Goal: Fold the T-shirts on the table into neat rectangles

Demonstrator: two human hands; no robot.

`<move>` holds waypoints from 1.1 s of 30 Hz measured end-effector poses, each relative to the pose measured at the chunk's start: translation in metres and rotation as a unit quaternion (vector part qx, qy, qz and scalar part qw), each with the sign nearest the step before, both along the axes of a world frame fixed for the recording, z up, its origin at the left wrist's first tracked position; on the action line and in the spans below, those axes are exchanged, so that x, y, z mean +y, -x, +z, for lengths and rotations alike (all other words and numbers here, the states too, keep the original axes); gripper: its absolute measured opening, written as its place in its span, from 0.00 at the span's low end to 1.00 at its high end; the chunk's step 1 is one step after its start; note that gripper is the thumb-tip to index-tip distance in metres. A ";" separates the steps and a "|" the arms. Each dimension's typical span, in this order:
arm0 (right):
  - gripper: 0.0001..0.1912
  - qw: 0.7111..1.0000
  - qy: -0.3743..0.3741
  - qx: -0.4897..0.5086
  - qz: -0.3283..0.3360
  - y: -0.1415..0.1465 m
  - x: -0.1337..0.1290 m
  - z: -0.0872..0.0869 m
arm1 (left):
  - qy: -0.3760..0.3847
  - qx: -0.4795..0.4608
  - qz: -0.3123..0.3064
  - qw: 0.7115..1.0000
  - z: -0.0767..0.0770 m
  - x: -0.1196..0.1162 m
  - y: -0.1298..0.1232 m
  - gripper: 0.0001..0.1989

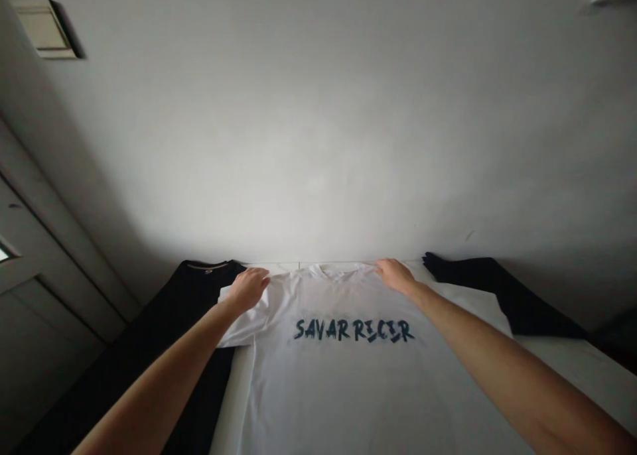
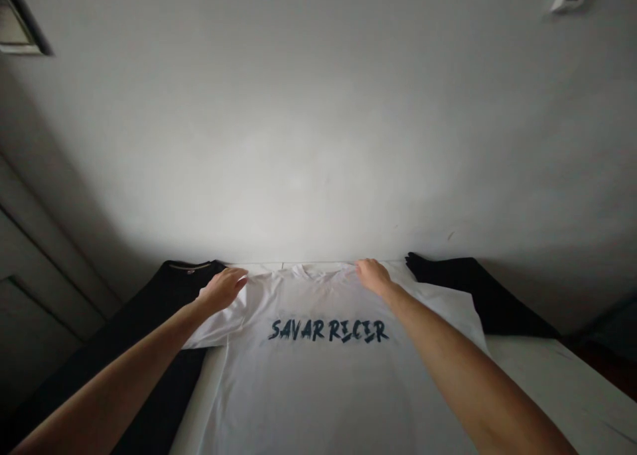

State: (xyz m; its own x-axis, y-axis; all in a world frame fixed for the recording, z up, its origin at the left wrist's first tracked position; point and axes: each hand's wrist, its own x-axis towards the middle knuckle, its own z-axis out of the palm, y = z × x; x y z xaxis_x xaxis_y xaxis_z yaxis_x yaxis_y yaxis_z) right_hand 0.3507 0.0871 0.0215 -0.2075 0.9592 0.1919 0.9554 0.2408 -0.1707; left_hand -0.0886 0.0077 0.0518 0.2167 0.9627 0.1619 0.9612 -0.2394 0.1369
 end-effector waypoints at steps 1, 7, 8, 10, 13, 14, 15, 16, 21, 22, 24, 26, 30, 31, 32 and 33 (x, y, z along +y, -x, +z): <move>0.16 1.000 0.006 -0.011 -0.018 -0.014 0.006 -0.001 | 0.007 -0.002 0.002 1.000 -0.001 0.018 -0.005 0.17; 0.16 0.998 0.048 -0.015 -0.024 -0.062 0.027 -0.012 | 0.094 0.001 0.011 0.996 -0.022 0.106 -0.031 0.14; 0.17 0.999 0.052 0.001 -0.012 -0.063 0.031 -0.015 | 0.110 0.001 0.007 0.994 -0.026 0.115 -0.034 0.14; 0.18 0.998 0.058 0.033 0.008 -0.062 0.038 -0.020 | 0.137 -0.001 -0.005 0.991 -0.031 0.127 -0.038 0.13; 0.15 0.994 0.070 0.080 0.028 -0.059 0.048 -0.029 | 0.165 -0.007 -0.028 0.986 -0.034 0.136 -0.043 0.10; 0.13 0.993 0.071 0.091 0.033 -0.059 0.050 -0.031 | 0.170 -0.008 -0.034 0.985 -0.034 0.138 -0.044 0.10; 0.12 0.992 0.071 0.098 0.036 -0.059 0.052 -0.034 | 0.173 -0.009 -0.037 0.984 -0.035 0.140 -0.044 0.09; 0.11 0.992 0.071 0.101 0.037 -0.059 0.053 -0.036 | 0.173 -0.010 -0.039 0.984 -0.035 0.142 -0.045 0.08; 0.11 0.994 0.053 0.100 0.012 -0.061 0.057 -0.041 | 0.142 -0.017 -0.022 0.989 -0.037 0.147 -0.048 0.05; 0.11 0.994 0.045 0.098 0.007 -0.061 0.057 -0.041 | 0.136 -0.017 -0.019 0.990 -0.037 0.147 -0.049 0.05; 0.11 0.995 0.034 0.092 0.001 -0.060 0.057 -0.042 | 0.126 -0.014 -0.014 0.992 -0.037 0.146 -0.052 0.05; 0.12 0.996 0.025 0.087 -0.004 -0.059 0.058 -0.042 | 0.117 -0.010 -0.010 0.993 -0.037 0.144 -0.055 0.05; 0.13 0.997 0.008 0.072 -0.023 -0.056 0.058 -0.041 | 0.085 0.001 0.010 0.996 -0.036 0.137 -0.060 0.07; 0.14 0.998 0.000 0.065 -0.025 -0.054 0.057 -0.040 | 0.071 0.003 0.018 0.997 -0.036 0.133 -0.061 0.09; 0.15 0.998 -0.011 0.058 -0.023 -0.051 0.054 -0.038 | 0.053 0.005 0.025 0.998 -0.035 0.128 -0.063 0.12; 0.17 0.998 -0.025 0.053 -0.014 -0.048 0.049 -0.035 | 0.035 0.007 0.030 0.999 -0.034 0.122 -0.064 0.15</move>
State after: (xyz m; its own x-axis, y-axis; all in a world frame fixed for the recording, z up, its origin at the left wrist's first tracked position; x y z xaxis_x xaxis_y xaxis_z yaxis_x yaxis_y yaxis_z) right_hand 0.3988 0.1359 -0.0138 -0.1563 0.9530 0.2595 0.9393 0.2247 -0.2591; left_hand -0.0245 0.1293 0.0181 0.1607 0.9829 0.0904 0.9754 -0.1722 0.1380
